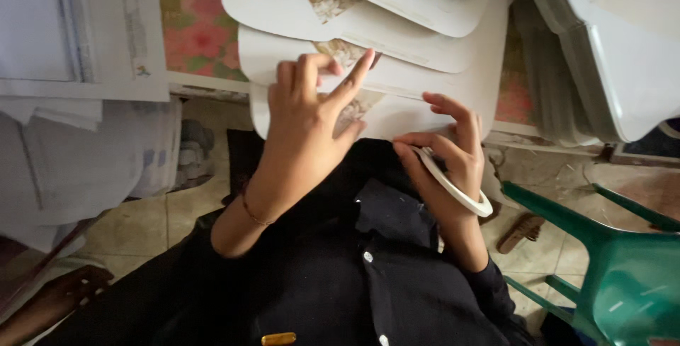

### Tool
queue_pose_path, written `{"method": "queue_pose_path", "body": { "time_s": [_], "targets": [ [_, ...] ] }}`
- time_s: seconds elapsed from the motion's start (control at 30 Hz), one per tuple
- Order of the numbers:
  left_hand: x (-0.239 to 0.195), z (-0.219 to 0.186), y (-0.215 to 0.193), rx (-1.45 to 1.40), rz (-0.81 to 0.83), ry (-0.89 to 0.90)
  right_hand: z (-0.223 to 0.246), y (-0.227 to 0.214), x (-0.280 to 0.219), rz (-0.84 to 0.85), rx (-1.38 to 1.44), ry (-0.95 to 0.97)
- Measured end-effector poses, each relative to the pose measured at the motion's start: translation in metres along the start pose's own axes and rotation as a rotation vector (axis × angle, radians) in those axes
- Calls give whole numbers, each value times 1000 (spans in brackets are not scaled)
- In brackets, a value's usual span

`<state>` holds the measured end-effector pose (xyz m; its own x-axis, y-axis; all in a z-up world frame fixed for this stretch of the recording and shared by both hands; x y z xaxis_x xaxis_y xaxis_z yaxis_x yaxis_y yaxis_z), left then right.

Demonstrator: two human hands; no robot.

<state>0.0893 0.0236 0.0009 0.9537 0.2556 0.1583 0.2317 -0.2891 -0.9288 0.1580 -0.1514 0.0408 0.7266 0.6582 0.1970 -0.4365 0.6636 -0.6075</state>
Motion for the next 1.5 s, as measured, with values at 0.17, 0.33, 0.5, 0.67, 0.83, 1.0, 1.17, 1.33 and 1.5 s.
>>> {"method": "queue_pose_path", "body": {
  "time_s": [0.17, 0.33, 0.5, 0.67, 0.83, 1.0, 1.17, 1.33, 1.5],
  "targets": [
    [-3, -3, -14, -155, 32, -73, 4, 16, 6, 22, 4, -67],
    [-4, 0, -1, -153, 62, -107, 8, 15, 7, 36, -61, -79],
    [-4, 1, 1, -102, 52, -60, -3, -27, -5, -28, -39, -41],
    [-2, -1, -5, -111, 40, -60, -25, -59, -11, -118, -112, 54],
    [8, -14, 17, -97, 28, -76, -37, -55, -16, -174, -201, 95],
    [22, -64, 37, -90, -55, 88, -10, -53, -11, -110, -294, 29],
    [21, -76, 10, 152, -133, 126, 15, -73, -3, -267, -188, -124],
    [49, -34, 32, 121, -204, 108, -7, -58, 14, -235, -196, -176],
    [24, -66, 23, 135, -126, 234, -38, -42, 11, -148, -250, -128]
  ]
}}
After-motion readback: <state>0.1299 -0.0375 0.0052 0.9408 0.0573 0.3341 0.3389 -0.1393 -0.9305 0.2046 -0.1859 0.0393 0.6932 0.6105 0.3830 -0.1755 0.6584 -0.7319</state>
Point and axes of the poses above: each hand's wrist, its own x-axis towards the middle knuckle, its own y-axis out of the palm, z = x × y, the point moved 9 cm from there along x, towards the middle knuckle, and after that the axes turned 5 degrees about x, right-handed, at the moved point
